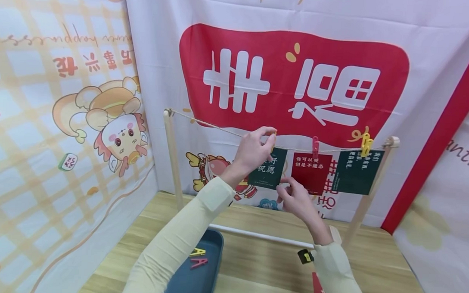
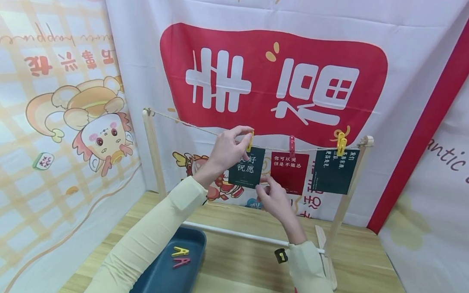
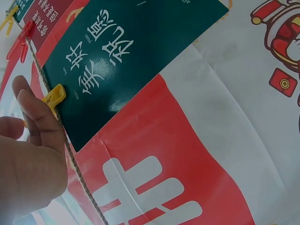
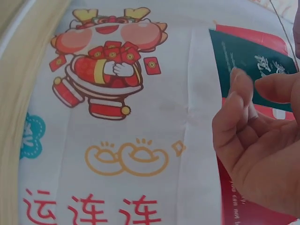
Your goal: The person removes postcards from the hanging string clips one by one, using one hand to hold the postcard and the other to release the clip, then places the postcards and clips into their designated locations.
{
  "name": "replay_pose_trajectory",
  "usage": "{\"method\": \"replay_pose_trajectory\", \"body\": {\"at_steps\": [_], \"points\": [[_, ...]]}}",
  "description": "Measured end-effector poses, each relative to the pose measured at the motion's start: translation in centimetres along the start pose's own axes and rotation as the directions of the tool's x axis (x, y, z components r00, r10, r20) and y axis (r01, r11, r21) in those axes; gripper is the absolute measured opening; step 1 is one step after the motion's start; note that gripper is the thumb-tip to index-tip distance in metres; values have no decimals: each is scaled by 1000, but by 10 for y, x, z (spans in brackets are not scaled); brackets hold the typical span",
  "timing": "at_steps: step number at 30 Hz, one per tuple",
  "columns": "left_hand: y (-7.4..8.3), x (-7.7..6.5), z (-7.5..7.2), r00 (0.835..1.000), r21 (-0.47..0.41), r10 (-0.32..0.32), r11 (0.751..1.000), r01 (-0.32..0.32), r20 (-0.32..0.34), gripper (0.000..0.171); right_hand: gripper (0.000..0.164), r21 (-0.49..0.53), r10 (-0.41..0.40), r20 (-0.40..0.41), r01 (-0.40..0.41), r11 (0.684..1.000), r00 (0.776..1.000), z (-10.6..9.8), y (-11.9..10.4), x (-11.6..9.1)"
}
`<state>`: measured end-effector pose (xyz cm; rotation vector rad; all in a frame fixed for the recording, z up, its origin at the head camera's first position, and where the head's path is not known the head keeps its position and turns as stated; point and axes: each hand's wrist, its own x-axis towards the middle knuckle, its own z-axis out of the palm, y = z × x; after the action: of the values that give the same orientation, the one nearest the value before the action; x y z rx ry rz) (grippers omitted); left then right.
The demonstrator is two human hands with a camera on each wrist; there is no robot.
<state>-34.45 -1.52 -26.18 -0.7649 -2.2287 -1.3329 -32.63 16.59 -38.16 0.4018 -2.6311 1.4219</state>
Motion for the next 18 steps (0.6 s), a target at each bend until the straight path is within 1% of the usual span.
{"method": "replay_pose_trajectory", "body": {"at_steps": [5, 9, 14, 18], "points": [[-1, 2, -1, 1000, -7, 0, 1000, 0, 23, 30, 39, 113, -7, 40, 2, 994, 999, 0, 0, 6], [-1, 3, -1, 1000, -18, 5, 1000, -5, 21, 31, 35, 162, -16, 49, 8, 987, 999, 2, 0, 12], [-1, 4, -2, 1000, -26, 16, 1000, -15, 25, 32, 23, 174, -4, 67, -8, 985, 998, 2, -6, 12], [-1, 4, -1, 999, -27, 18, 999, -17, 33, 31, 21, 165, -3, 79, -10, 986, 997, 0, -23, 3]]}}
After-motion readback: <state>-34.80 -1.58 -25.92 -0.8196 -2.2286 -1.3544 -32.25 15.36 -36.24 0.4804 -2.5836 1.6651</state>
